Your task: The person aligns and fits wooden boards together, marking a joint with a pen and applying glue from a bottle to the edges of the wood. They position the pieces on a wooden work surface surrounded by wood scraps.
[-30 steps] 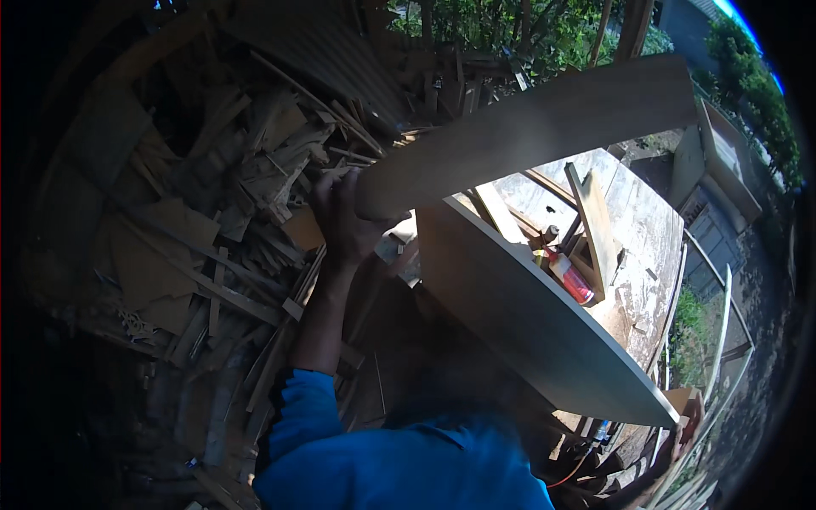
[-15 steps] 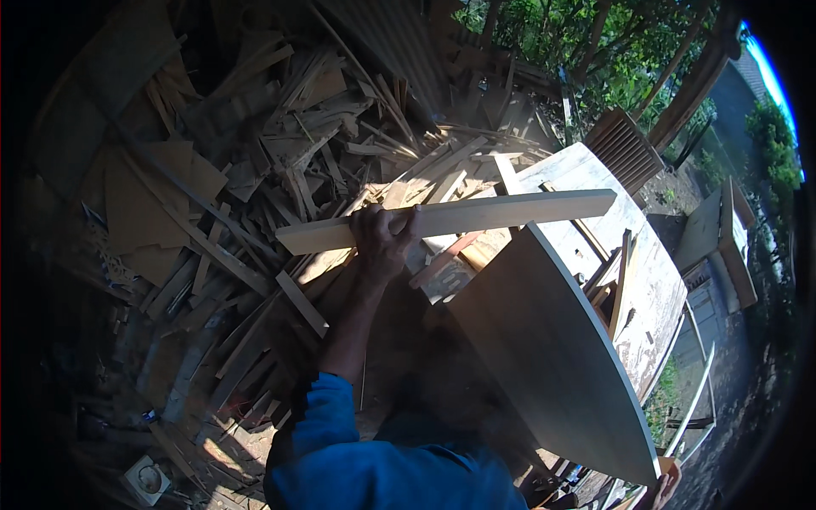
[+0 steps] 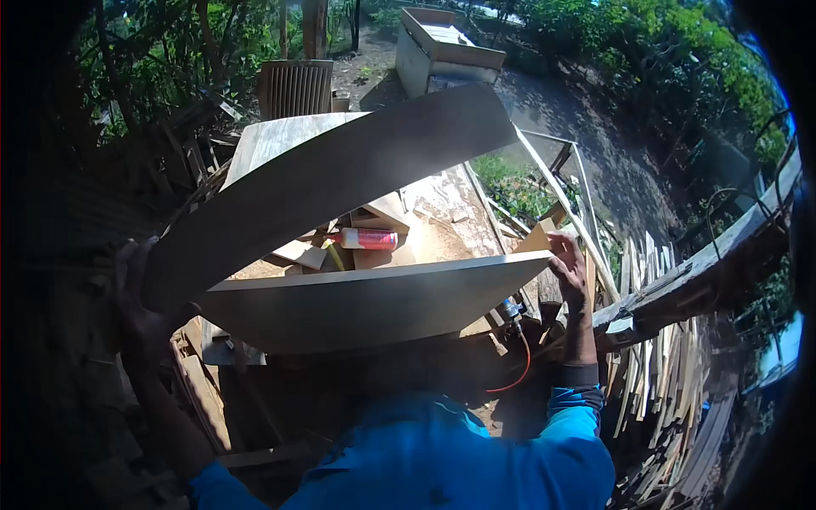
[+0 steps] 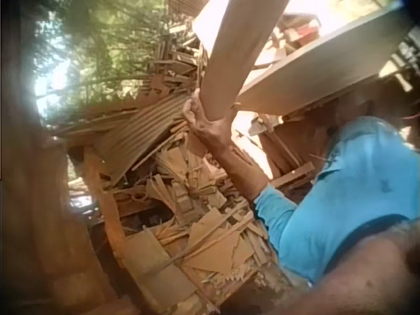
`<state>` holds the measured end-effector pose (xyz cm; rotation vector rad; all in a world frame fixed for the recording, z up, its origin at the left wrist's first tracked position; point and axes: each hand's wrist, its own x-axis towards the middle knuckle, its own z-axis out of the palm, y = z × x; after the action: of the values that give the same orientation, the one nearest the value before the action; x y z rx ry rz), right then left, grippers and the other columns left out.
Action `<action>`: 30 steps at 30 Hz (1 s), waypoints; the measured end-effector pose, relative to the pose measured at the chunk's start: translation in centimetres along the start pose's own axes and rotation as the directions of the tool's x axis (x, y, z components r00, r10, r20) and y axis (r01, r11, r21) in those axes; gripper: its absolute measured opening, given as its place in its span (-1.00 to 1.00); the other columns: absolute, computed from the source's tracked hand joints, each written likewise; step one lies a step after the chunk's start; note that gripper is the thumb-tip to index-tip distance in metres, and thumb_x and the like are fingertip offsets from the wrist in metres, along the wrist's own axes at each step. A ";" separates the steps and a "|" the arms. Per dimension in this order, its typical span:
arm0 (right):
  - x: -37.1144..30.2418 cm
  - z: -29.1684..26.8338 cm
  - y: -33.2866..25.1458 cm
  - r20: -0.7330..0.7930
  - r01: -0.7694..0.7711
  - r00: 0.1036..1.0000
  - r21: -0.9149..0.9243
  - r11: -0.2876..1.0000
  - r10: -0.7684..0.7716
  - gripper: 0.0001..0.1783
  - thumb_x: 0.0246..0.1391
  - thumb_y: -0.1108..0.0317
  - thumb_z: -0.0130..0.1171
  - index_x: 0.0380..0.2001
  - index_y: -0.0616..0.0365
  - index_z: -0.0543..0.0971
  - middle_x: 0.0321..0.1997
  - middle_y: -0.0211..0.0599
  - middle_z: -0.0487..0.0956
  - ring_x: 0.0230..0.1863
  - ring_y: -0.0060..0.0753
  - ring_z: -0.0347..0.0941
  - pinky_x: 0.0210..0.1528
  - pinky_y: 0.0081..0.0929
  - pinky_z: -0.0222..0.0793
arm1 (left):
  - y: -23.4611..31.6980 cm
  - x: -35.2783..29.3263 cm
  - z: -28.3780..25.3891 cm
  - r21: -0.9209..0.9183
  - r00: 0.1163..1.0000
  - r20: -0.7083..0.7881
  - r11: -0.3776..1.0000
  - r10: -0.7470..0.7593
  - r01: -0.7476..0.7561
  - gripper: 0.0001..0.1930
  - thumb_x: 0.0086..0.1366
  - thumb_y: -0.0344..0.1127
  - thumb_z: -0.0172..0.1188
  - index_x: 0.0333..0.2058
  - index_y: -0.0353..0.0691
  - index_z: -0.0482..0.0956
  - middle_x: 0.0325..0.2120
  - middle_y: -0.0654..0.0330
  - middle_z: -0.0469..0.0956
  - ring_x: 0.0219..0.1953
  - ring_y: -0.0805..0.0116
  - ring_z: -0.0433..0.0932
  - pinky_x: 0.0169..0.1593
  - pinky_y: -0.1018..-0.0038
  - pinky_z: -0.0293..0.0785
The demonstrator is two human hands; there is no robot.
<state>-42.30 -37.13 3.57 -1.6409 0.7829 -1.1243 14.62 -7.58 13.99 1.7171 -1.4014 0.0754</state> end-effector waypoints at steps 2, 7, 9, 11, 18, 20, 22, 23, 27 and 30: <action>-0.3 -0.4 -0.7 0.014 0.052 0.999 -0.012 0.999 -0.051 -0.27 0.03 0.41 0.30 0.29 0.11 0.30 0.27 -0.25 0.38 0.20 -0.42 0.32 0.17 -0.48 0.28 | 2.9 3.0 1.9 0.018 0.954 0.245 0.983 0.175 -0.185 -0.04 -0.47 -0.36 0.62 0.09 -0.32 0.47 -0.02 0.09 0.39 0.05 0.19 0.49 0.07 0.30 0.49; -1.6 -2.0 1.3 -0.002 0.058 0.998 0.133 0.990 -0.058 0.03 0.00 0.22 0.44 0.45 0.06 0.08 0.44 -0.10 0.23 0.36 -0.20 0.25 0.35 -0.24 0.17 | 7.9 6.1 8.2 0.060 0.858 0.494 0.979 0.140 -0.194 -0.14 -0.44 -0.30 0.57 0.02 -0.25 0.51 -0.13 0.09 0.43 -0.02 0.07 0.47 0.09 0.22 0.42; -1.6 -2.7 1.9 0.016 0.081 0.996 0.085 0.993 -0.083 0.02 0.03 0.20 0.43 0.45 0.07 0.08 0.44 -0.12 0.22 0.37 -0.18 0.23 0.37 -0.18 0.14 | 9.0 6.3 9.9 0.084 0.844 0.514 0.970 0.153 -0.227 -0.13 -0.43 -0.26 0.58 0.02 -0.25 0.51 -0.13 0.09 0.43 -0.03 0.06 0.47 0.09 0.21 0.41; -1.9 -2.7 2.3 -0.005 0.133 0.991 0.037 0.990 -0.133 -0.02 0.06 0.24 0.41 0.45 0.07 0.10 0.23 -0.23 0.31 0.20 -0.30 0.29 0.26 -0.27 0.21 | 9.4 6.1 11.2 0.109 0.838 0.523 0.963 0.155 -0.246 -0.13 -0.42 -0.23 0.58 0.03 -0.25 0.50 -0.13 0.08 0.43 -0.04 0.05 0.47 0.09 0.20 0.41; -1.7 -2.8 1.4 0.056 0.203 0.978 -0.083 0.976 -0.199 -0.39 0.12 0.34 0.35 0.24 0.04 0.43 0.18 -0.23 0.47 -0.01 -0.36 0.54 0.03 -0.36 0.51 | 7.6 5.0 12.0 -0.003 0.838 0.538 0.995 0.088 -0.102 -0.13 -0.40 -0.17 0.57 0.02 -0.26 0.49 -0.14 0.07 0.42 -0.06 0.02 0.48 0.05 0.18 0.42; -1.3 -3.1 0.9 0.069 0.254 0.967 -0.168 0.953 -0.246 -0.47 0.12 0.34 0.35 0.17 0.06 0.50 0.21 -0.22 0.47 0.00 -0.35 0.55 0.03 -0.34 0.53 | 7.4 5.0 12.1 0.003 0.850 0.520 0.995 0.084 -0.101 -0.14 -0.38 -0.18 0.57 0.02 -0.25 0.49 -0.15 0.07 0.42 -0.06 0.03 0.48 0.04 0.17 0.42; -1.2 -3.6 -0.1 0.108 0.291 0.956 -0.227 0.929 -0.273 -0.56 0.11 0.33 0.35 0.07 0.09 0.57 0.24 -0.19 0.45 0.03 -0.37 0.54 0.05 -0.33 0.55 | 7.0 5.5 12.4 -0.070 0.812 0.570 0.992 0.128 -0.107 -0.18 -0.37 -0.19 0.56 -0.01 -0.25 0.48 -0.16 0.07 0.42 -0.05 0.04 0.47 0.06 0.20 0.41; -1.1 -3.7 -0.4 0.113 0.292 0.955 -0.228 0.929 -0.273 -0.56 0.11 0.33 0.35 0.07 0.09 0.57 0.24 -0.19 0.45 0.03 -0.37 0.54 0.05 -0.33 0.55 | 7.1 5.6 12.4 -0.070 0.814 0.568 0.992 0.125 -0.103 -0.18 -0.37 -0.19 0.56 -0.01 -0.25 0.48 -0.16 0.07 0.42 -0.05 0.04 0.47 0.06 0.20 0.41; -0.5 -4.6 -2.6 0.199 0.234 0.956 -0.082 0.969 -0.214 -0.61 0.15 0.27 0.23 0.03 0.14 0.57 0.24 -0.17 0.44 0.11 -0.38 0.49 0.09 -0.39 0.50 | 7.8 5.7 12.2 -0.073 0.779 0.613 0.991 0.130 -0.108 -0.23 -0.34 -0.21 0.53 -0.05 -0.25 0.42 -0.20 0.08 0.40 -0.08 0.08 0.46 0.06 0.27 0.38; 0.5 -5.1 -2.0 0.304 0.067 0.952 -0.067 0.995 -0.044 -0.32 0.06 -0.06 0.23 0.12 0.22 0.49 0.18 -0.18 0.45 0.14 -0.34 0.44 0.24 -0.35 0.34 | 7.9 5.5 12.0 -0.075 0.777 0.620 0.994 0.114 -0.085 -0.25 -0.32 -0.24 0.49 -0.06 -0.25 0.39 -0.21 0.10 0.38 -0.09 0.14 0.44 0.06 0.30 0.36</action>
<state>-46.92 -38.73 6.17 -1.8552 0.5889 -0.8605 4.62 -19.29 14.40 1.7014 -1.9567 -0.5144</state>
